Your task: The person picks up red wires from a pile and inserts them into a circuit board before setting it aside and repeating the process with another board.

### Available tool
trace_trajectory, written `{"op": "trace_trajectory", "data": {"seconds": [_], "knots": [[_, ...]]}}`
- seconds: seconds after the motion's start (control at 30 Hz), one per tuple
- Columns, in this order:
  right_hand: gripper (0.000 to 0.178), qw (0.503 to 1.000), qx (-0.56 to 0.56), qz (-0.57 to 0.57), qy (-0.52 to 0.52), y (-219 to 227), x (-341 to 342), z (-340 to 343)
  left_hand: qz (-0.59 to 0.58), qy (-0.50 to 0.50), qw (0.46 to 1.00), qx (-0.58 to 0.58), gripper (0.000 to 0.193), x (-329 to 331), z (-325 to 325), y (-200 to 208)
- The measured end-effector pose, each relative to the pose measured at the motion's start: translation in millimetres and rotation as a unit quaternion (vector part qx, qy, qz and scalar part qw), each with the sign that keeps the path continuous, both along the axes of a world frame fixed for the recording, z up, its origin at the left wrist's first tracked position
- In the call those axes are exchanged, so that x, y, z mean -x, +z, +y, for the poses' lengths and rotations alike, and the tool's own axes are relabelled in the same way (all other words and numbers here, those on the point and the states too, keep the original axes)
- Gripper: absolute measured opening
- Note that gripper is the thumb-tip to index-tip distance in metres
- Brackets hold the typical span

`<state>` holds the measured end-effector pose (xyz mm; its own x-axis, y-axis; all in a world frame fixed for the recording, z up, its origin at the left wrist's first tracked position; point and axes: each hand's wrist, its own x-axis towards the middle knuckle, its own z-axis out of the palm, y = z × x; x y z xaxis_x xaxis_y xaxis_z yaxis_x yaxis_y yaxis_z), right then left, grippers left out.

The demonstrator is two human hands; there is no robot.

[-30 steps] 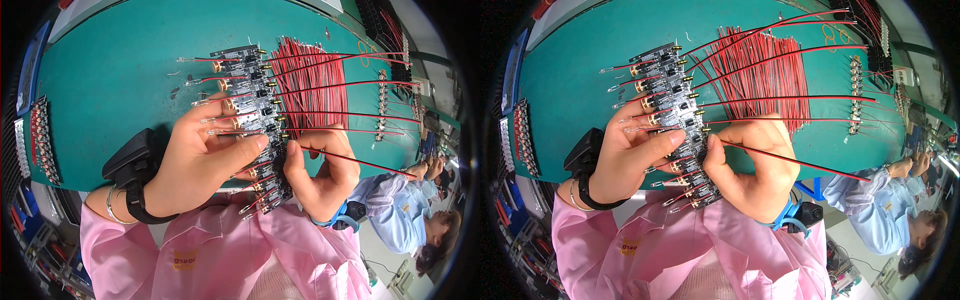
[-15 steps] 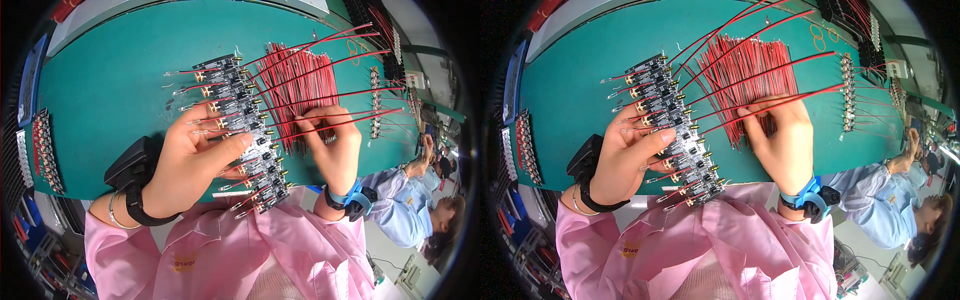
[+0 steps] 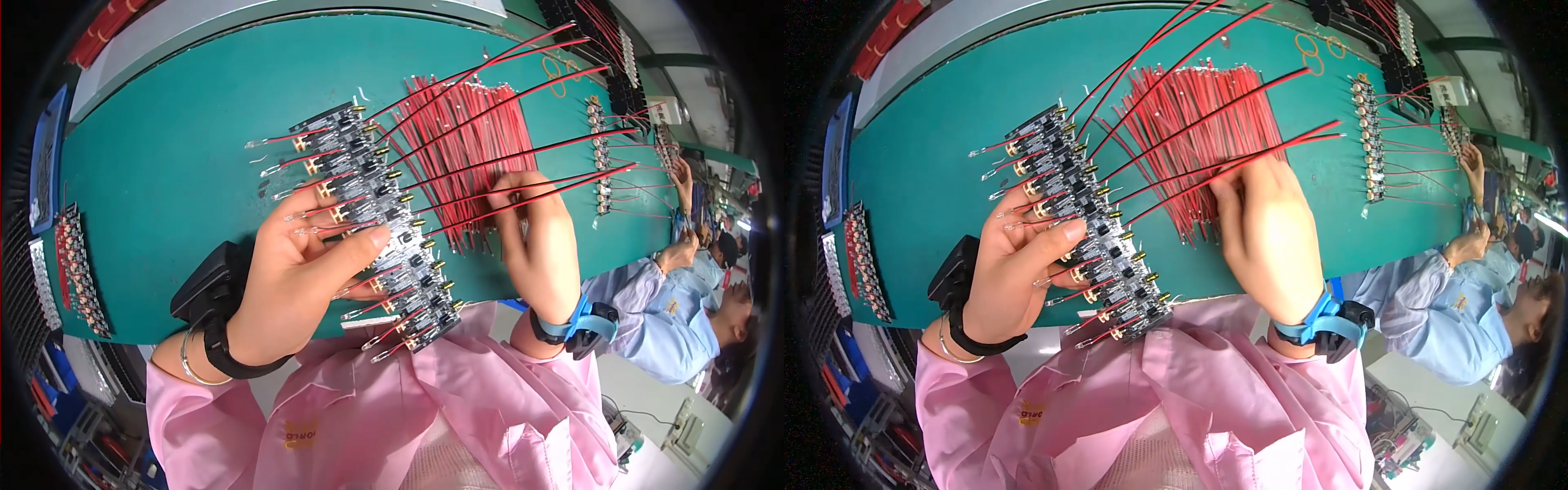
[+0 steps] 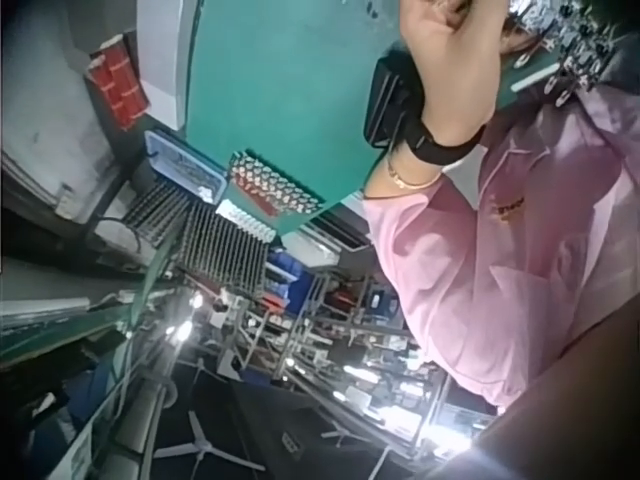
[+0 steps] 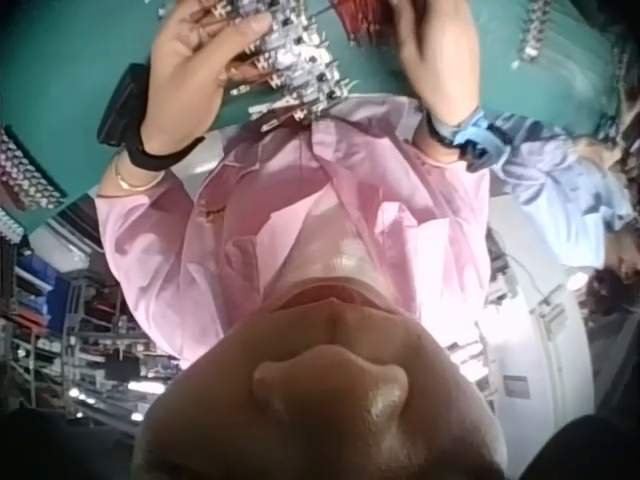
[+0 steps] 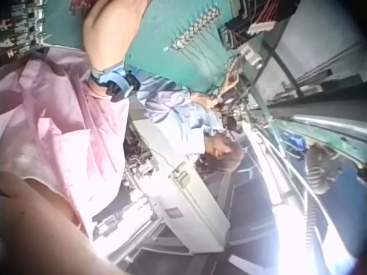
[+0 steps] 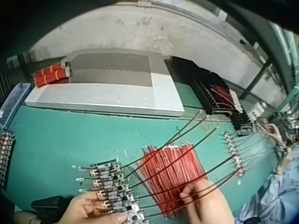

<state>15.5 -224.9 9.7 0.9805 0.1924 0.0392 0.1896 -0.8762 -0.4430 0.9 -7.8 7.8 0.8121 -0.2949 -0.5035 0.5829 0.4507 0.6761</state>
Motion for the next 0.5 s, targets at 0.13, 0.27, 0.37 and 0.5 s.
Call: {"op": "trace_trajectory", "data": {"seconds": [0.13,0.27,0.37,0.5], "knots": [[0.012,0.96,-0.256,0.003,-0.117,9,4,-24,0.001,0.009,1.0,-0.009,0.028,2,2,0],[0.015,0.911,-0.333,-0.138,-0.2,4,8,-69,0.003,0.006,1.0,-0.021,0.028,3,4,2],[0.017,0.895,-0.315,-0.207,-0.238,-9,14,-89,-0.01,-0.003,1.0,-0.021,0.027,3,5,0],[0.018,0.888,-0.3,-0.21,-0.277,-26,24,-94,-0.028,-0.003,0.999,-0.028,0.026,0,-1,-2]]}}
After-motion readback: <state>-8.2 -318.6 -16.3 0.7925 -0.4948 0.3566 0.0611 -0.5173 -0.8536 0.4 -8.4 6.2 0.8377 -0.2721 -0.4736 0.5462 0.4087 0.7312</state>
